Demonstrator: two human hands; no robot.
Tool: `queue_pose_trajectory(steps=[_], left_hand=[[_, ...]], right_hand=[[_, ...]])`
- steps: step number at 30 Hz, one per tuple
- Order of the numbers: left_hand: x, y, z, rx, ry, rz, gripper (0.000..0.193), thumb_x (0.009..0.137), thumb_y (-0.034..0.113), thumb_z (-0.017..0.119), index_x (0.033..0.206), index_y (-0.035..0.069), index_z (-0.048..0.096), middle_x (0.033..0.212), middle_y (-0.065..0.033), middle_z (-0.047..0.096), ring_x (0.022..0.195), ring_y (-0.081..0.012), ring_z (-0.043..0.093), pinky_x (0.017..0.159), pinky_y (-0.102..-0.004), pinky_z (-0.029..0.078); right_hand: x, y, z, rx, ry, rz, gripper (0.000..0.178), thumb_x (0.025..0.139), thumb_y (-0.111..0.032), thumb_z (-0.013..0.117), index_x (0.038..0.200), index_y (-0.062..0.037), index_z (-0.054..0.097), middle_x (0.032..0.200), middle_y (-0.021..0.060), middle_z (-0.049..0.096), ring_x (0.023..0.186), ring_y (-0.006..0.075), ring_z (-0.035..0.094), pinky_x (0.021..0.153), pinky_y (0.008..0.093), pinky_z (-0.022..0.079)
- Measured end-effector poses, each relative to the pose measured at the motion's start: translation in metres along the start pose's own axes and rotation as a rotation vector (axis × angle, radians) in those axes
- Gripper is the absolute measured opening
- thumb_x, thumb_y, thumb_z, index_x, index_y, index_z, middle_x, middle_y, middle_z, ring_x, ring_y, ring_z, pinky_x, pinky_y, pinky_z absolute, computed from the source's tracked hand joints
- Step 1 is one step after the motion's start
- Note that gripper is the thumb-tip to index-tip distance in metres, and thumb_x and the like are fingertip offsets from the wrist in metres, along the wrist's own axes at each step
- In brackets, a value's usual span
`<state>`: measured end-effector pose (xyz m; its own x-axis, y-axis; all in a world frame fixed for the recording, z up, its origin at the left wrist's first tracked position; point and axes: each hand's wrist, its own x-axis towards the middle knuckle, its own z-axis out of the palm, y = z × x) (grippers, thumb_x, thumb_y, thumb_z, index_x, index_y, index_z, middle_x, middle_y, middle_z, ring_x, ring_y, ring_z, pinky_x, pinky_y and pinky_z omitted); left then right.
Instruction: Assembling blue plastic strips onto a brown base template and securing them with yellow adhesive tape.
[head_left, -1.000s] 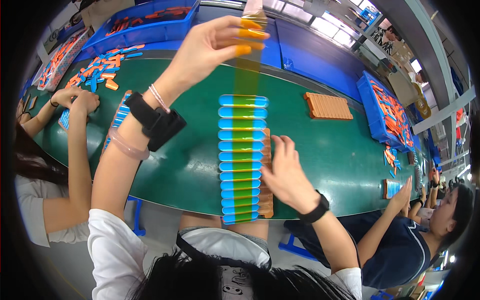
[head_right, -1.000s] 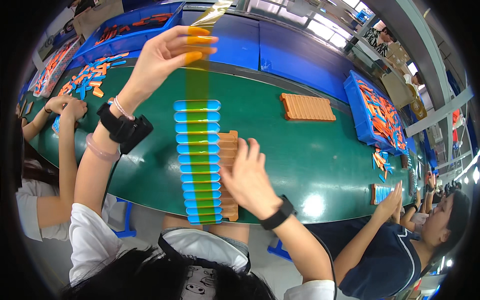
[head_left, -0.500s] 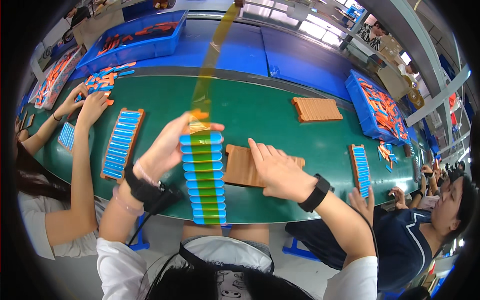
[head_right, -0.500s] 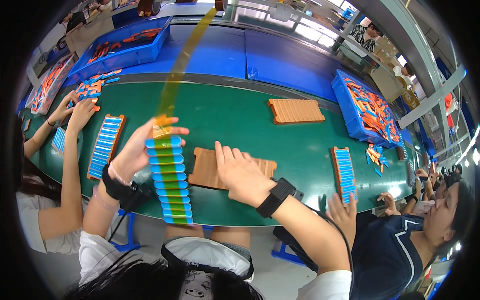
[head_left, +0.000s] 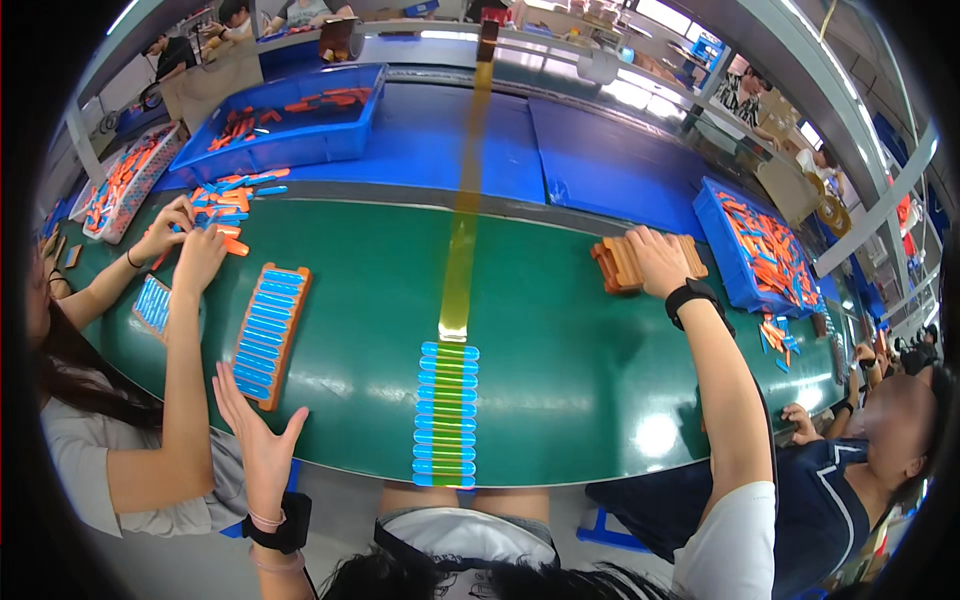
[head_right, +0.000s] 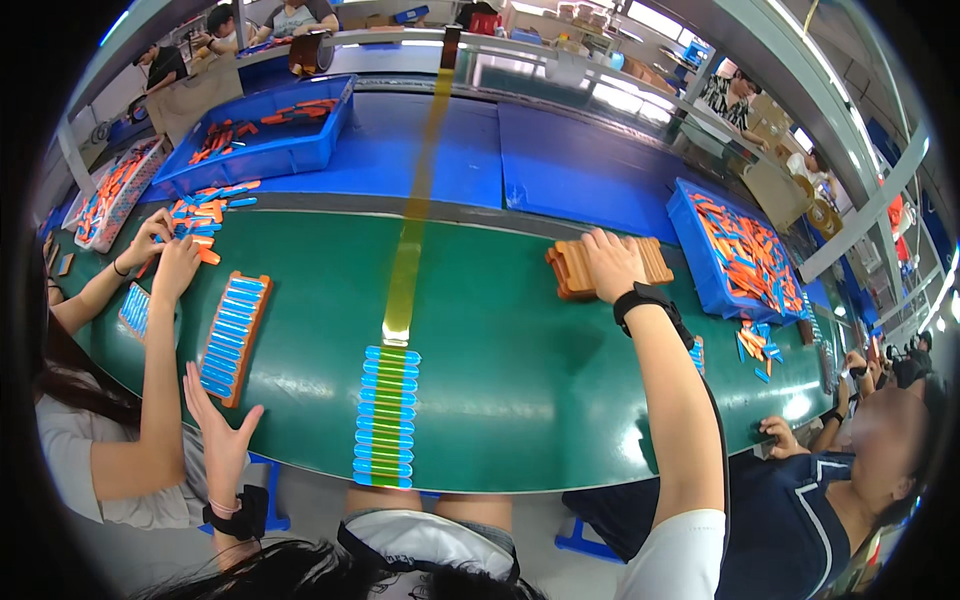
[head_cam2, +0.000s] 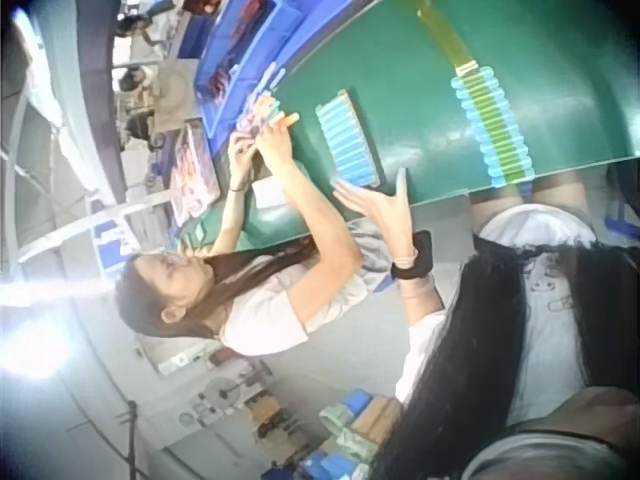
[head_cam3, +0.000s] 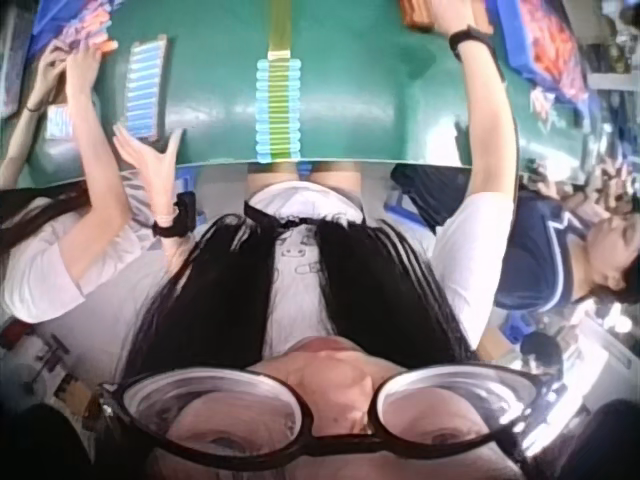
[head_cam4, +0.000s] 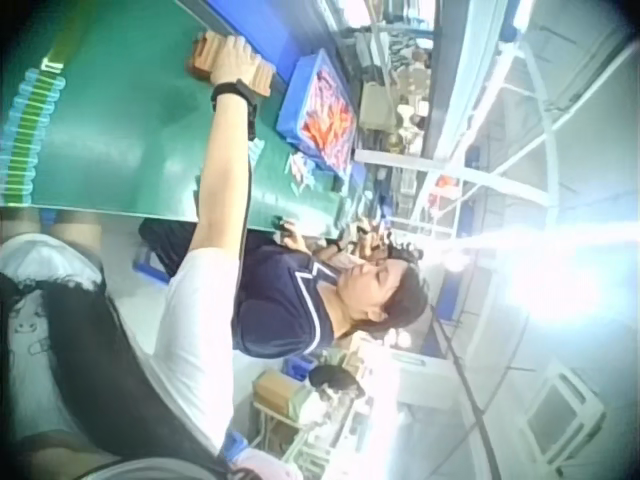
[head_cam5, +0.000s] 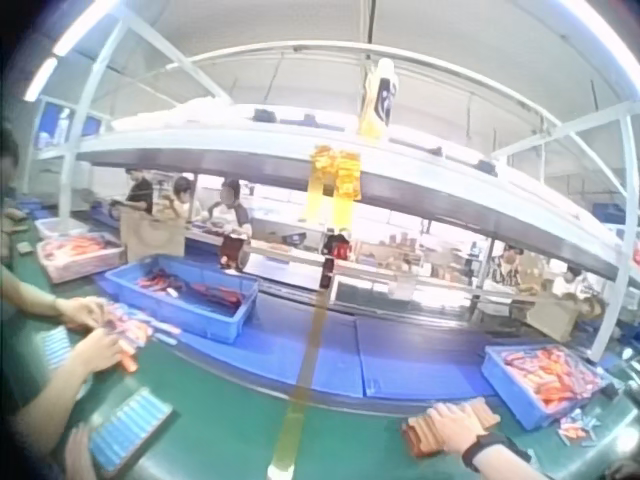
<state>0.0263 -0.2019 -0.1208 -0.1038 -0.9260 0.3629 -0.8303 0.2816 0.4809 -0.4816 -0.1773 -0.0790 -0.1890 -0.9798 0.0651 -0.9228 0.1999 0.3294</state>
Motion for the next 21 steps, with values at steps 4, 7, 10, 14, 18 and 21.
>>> queue_pose_trajectory(steps=[4, 7, 10, 14, 18, 21], left_hand=[[0.0, -0.02, 0.003, -0.115, -0.087, -0.078, 0.096, 0.067, 0.02, 0.072, 0.135, 0.001, 0.007, 0.14, -0.0174, 0.014, 0.128, -0.0326, 0.014, 0.104, -0.0404, 0.016], [0.012, -0.024, 0.0, -0.197, -0.031, -0.1, 0.096, 0.065, 0.016, 0.073, 0.135, 0.002, 0.009, 0.134, -0.0173, 0.025, 0.123, -0.0297, 0.023, 0.102, -0.0389, 0.021], [0.02, -0.028, 0.0, -0.248, -0.047, -0.111, 0.094, 0.064, 0.01, 0.072, 0.135, 0.003, 0.012, 0.127, -0.0156, 0.035, 0.116, -0.0276, 0.033, 0.098, -0.0374, 0.027], [0.016, -0.022, 0.003, -0.202, -0.025, -0.074, 0.093, 0.063, 0.009, 0.072, 0.135, 0.004, 0.014, 0.124, -0.0147, 0.036, 0.112, -0.0271, 0.037, 0.095, -0.0362, 0.03], [0.009, -0.003, 0.015, -0.204, 0.0, -0.003, 0.096, 0.06, 0.009, 0.073, 0.135, -0.001, 0.012, 0.119, -0.0164, 0.039, 0.112, -0.0287, 0.033, 0.093, -0.0365, 0.031], [0.004, 0.022, 0.022, -0.205, -0.027, 0.023, 0.098, 0.059, 0.011, 0.073, 0.135, -0.001, 0.012, 0.119, -0.0163, 0.039, 0.11, -0.0287, 0.033, 0.094, -0.0366, 0.03]], right_hand=[[0.004, 0.012, 0.026, 0.012, 0.001, -0.002, 0.06, 0.064, -0.001, 0.063, 0.118, -0.0105, 0.039, 0.117, 0.0061, 0.044, 0.113, 0.023, 0.041, 0.093, 0.0402, 0.034], [-0.001, 0.014, 0.024, -0.013, 0.06, -0.01, 0.065, 0.063, -0.004, 0.065, 0.121, -0.0109, 0.037, 0.123, 0.0087, 0.04, 0.116, 0.0253, 0.04, 0.09, 0.0406, 0.037], [-0.009, -0.038, -0.007, -0.01, 0.184, 0.041, 0.063, 0.064, -0.005, 0.065, 0.121, -0.009, 0.037, 0.122, 0.0124, 0.038, 0.111, 0.0278, 0.043, 0.085, 0.0417, 0.041], [-0.022, -0.131, -0.058, 0.582, -0.046, -0.122, 0.037, 0.079, -0.03, 0.054, 0.091, 0.0044, 0.054, 0.099, 0.0206, 0.05, 0.094, 0.034, 0.05, 0.078, 0.0429, 0.044], [-0.03, -0.205, -0.072, 0.637, -0.24, -0.109, 0.045, 0.081, -0.036, 0.054, 0.092, 0.0072, 0.054, 0.096, 0.0212, 0.052, 0.085, 0.0339, 0.055, 0.073, 0.0418, 0.046], [-0.028, -0.209, -0.071, 0.865, -0.309, -0.007, 0.039, 0.082, -0.036, 0.055, 0.08, 0.0029, 0.058, 0.078, 0.0134, 0.059, 0.072, 0.0262, 0.058, 0.067, 0.0361, 0.046]])
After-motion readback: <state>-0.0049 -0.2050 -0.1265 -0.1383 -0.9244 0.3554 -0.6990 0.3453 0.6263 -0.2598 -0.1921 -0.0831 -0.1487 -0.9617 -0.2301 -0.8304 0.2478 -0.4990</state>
